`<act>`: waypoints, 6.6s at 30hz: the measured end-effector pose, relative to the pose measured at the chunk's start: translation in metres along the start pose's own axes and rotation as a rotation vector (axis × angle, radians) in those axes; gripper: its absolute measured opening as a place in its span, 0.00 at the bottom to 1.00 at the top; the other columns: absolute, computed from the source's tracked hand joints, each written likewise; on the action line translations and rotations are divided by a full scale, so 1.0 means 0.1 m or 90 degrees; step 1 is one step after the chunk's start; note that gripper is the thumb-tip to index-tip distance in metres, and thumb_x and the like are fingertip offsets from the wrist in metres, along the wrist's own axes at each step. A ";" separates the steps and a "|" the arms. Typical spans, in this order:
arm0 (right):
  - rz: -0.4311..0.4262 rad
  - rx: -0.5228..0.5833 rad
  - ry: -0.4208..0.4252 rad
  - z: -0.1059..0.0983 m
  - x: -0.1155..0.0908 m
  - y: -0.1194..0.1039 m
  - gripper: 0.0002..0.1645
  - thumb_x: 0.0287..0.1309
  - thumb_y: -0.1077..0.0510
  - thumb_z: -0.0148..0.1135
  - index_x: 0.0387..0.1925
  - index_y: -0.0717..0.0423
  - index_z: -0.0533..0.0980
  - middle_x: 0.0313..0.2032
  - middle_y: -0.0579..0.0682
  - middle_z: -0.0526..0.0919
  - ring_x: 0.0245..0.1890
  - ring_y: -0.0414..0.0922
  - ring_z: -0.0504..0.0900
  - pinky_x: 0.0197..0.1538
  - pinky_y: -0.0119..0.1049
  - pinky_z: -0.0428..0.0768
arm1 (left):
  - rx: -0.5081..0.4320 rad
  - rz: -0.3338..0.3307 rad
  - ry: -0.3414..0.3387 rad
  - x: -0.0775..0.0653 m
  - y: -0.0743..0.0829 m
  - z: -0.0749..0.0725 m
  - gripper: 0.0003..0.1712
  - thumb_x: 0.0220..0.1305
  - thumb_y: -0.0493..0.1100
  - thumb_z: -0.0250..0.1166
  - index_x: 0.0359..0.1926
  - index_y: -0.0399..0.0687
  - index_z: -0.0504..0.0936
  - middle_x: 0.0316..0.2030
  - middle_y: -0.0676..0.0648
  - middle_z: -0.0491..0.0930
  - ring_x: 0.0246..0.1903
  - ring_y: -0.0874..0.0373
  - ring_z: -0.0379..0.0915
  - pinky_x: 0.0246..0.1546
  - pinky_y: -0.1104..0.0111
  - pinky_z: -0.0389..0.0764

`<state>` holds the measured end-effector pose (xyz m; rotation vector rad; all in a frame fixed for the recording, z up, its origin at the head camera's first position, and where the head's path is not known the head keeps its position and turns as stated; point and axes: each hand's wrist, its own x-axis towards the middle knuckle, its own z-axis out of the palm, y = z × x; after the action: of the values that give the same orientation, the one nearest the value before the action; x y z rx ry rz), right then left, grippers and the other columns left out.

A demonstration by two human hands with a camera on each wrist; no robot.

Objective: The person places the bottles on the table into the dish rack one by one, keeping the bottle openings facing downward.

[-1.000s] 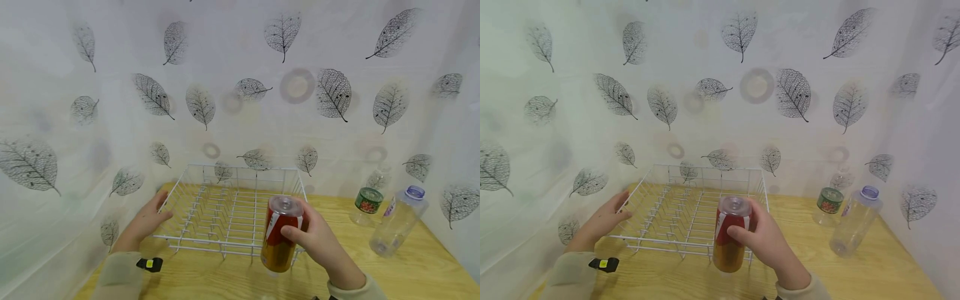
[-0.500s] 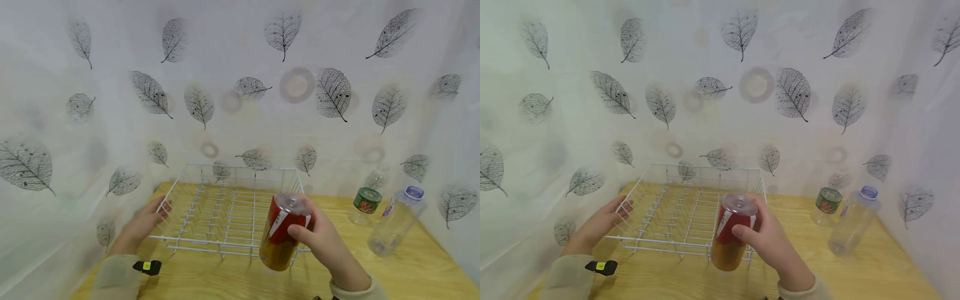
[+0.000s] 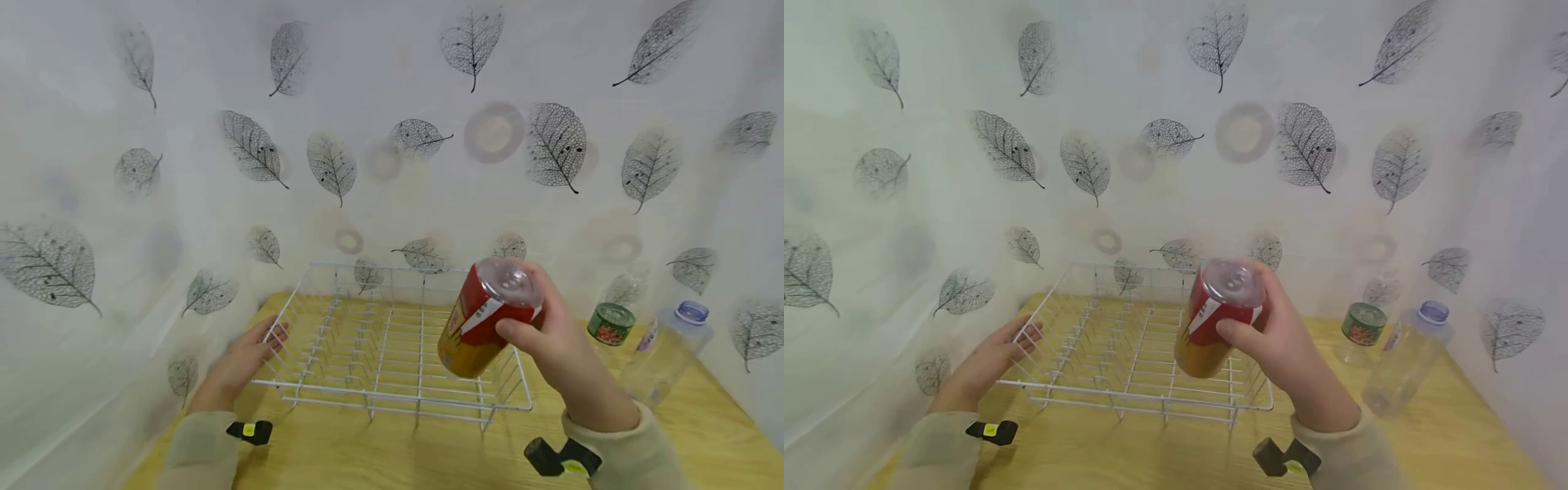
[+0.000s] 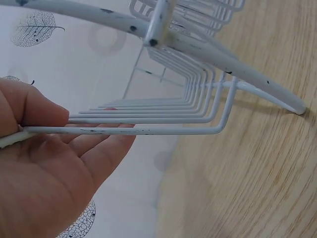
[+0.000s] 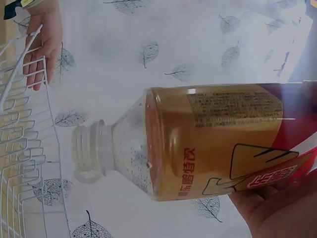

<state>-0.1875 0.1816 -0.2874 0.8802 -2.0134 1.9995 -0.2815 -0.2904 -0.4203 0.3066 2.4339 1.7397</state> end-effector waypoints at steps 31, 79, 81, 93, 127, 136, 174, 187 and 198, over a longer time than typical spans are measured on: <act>0.244 -0.077 0.119 0.05 1.52 1.31 0.47 0.65 0.44 0.68 0.77 0.42 0.55 0.65 0.55 0.70 0.61 0.55 0.73 0.63 0.53 0.75 | -0.024 -0.038 0.018 0.02 0.03 0.03 0.38 0.76 0.31 0.42 0.80 0.38 0.37 0.76 0.33 0.53 0.72 0.34 0.54 0.72 0.45 0.56; 0.300 -0.278 0.062 0.00 1.55 1.47 0.51 0.69 0.41 0.59 0.82 0.48 0.44 0.76 0.58 0.57 0.73 0.57 0.59 0.68 0.60 0.67 | -0.039 -0.034 0.012 -0.01 0.06 0.05 0.42 0.68 0.25 0.40 0.80 0.35 0.36 0.76 0.31 0.50 0.73 0.33 0.51 0.72 0.44 0.53; 0.288 -0.287 0.057 -0.06 1.53 1.37 0.52 0.69 0.40 0.59 0.82 0.47 0.43 0.76 0.57 0.56 0.74 0.57 0.59 0.68 0.60 0.67 | -0.041 -0.036 0.013 -0.01 0.06 0.05 0.43 0.67 0.24 0.41 0.80 0.35 0.36 0.76 0.31 0.51 0.73 0.33 0.51 0.72 0.44 0.54; 0.232 -0.321 0.023 -0.45 1.25 0.76 0.56 0.68 0.36 0.60 0.82 0.47 0.40 0.78 0.58 0.50 0.76 0.58 0.52 0.71 0.62 0.61 | -0.029 -0.052 0.019 -0.02 0.05 0.06 0.41 0.71 0.28 0.43 0.81 0.38 0.38 0.76 0.33 0.53 0.72 0.32 0.53 0.71 0.43 0.55; 0.101 -0.555 0.393 -1.68 -0.68 0.19 0.49 0.70 0.58 0.58 0.82 0.48 0.41 0.80 0.54 0.41 0.79 0.54 0.39 0.77 0.40 0.40 | -0.032 -0.020 0.024 -0.03 0.04 0.05 0.42 0.67 0.25 0.41 0.80 0.35 0.38 0.75 0.30 0.54 0.71 0.32 0.53 0.72 0.44 0.55; 0.181 -0.478 0.506 -2.01 -1.09 0.64 0.51 0.70 0.59 0.56 0.82 0.46 0.37 0.80 0.53 0.40 0.78 0.40 0.39 0.72 0.22 0.40 | -0.049 -0.054 0.029 -0.03 0.06 0.07 0.44 0.67 0.26 0.41 0.81 0.39 0.37 0.76 0.33 0.52 0.73 0.34 0.51 0.72 0.45 0.54; 0.408 -0.413 0.189 -2.33 -1.50 1.55 0.56 0.74 0.44 0.55 0.75 0.77 0.36 0.64 0.84 0.59 0.38 0.12 0.59 0.34 0.18 0.74 | -0.047 -0.021 0.013 -0.03 0.04 0.05 0.41 0.69 0.25 0.39 0.80 0.36 0.36 0.75 0.29 0.51 0.73 0.34 0.51 0.72 0.46 0.56; 0.397 -0.433 0.206 -2.31 -1.50 1.47 0.54 0.73 0.42 0.56 0.76 0.75 0.41 0.61 0.76 0.65 0.38 0.15 0.63 0.34 0.19 0.74 | -0.044 -0.022 0.012 -0.03 0.05 0.06 0.42 0.67 0.24 0.38 0.79 0.33 0.35 0.75 0.29 0.50 0.73 0.33 0.49 0.72 0.46 0.55; 0.286 -0.515 0.135 -2.14 -1.31 1.16 0.47 0.72 0.48 0.60 0.78 0.64 0.50 0.55 0.55 0.78 0.41 0.17 0.68 0.34 0.23 0.75 | -0.035 -0.014 0.007 -0.03 0.06 0.06 0.42 0.68 0.24 0.39 0.79 0.33 0.35 0.75 0.28 0.50 0.73 0.32 0.49 0.72 0.44 0.53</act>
<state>-0.2011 0.4150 -0.4351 0.0426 -2.6880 1.1188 -0.2772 -0.2836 -0.4162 0.2634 2.3818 1.8008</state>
